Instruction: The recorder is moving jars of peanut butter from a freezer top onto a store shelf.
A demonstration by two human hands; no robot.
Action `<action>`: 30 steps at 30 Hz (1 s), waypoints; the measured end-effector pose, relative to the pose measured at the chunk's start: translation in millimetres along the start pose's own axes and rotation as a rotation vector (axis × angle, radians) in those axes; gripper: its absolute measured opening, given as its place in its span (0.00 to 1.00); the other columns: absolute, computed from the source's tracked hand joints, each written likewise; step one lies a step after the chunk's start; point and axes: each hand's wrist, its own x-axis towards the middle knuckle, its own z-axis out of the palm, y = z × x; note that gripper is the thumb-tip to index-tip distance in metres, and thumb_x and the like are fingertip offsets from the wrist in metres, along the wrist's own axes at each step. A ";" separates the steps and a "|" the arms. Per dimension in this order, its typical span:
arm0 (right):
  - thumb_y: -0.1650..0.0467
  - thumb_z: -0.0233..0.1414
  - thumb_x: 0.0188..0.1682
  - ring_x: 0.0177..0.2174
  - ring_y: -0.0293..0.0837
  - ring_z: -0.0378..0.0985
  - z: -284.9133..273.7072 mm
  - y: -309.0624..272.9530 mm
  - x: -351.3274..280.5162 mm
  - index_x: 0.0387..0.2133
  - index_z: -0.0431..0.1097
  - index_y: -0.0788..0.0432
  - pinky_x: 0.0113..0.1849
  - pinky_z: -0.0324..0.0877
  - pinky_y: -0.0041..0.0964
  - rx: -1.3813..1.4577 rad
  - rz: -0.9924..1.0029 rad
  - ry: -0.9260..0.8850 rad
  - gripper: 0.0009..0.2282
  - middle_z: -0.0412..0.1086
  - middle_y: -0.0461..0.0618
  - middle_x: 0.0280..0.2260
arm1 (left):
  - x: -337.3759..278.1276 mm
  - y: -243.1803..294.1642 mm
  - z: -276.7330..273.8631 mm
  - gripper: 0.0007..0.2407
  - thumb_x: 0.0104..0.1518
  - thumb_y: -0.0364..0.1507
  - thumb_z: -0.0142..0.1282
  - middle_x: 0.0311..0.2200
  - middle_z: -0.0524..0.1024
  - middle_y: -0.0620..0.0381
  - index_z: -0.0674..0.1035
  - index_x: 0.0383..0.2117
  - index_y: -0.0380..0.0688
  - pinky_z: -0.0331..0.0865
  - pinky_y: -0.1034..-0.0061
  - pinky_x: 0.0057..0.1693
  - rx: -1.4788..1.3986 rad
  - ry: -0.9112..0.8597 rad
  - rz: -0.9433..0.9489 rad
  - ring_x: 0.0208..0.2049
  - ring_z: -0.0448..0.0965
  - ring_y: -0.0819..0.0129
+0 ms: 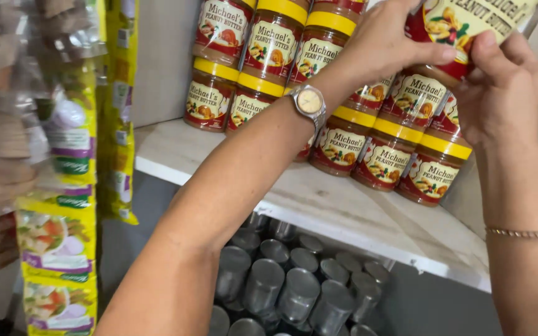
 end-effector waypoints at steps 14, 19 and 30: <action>0.72 0.51 0.63 0.48 0.49 0.79 -28.4 76.5 128.6 0.59 0.65 0.69 0.51 0.79 0.44 0.017 -0.008 -0.073 0.14 0.73 0.57 0.51 | 66.8 -121.7 33.2 0.35 0.44 0.37 0.77 0.50 0.80 0.44 0.67 0.54 0.33 0.74 0.68 0.58 0.032 0.154 -0.060 0.52 0.82 0.56; 0.71 0.51 0.61 0.47 0.48 0.81 -22.9 95.1 141.1 0.56 0.66 0.69 0.52 0.79 0.45 0.010 0.036 -0.046 0.14 0.74 0.58 0.49 | 69.4 -136.0 35.4 0.32 0.44 0.36 0.75 0.46 0.82 0.45 0.70 0.53 0.33 0.75 0.69 0.56 0.042 0.130 -0.068 0.48 0.85 0.56; 0.65 0.51 0.61 0.37 0.42 0.77 -24.1 128.3 174.8 0.52 0.69 0.67 0.39 0.77 0.40 -0.424 0.140 0.049 0.15 0.75 0.52 0.42 | 63.3 -111.4 32.5 0.13 0.52 0.34 0.65 0.34 0.83 0.42 0.81 0.34 0.37 0.78 0.62 0.46 0.387 0.034 -0.440 0.37 0.86 0.54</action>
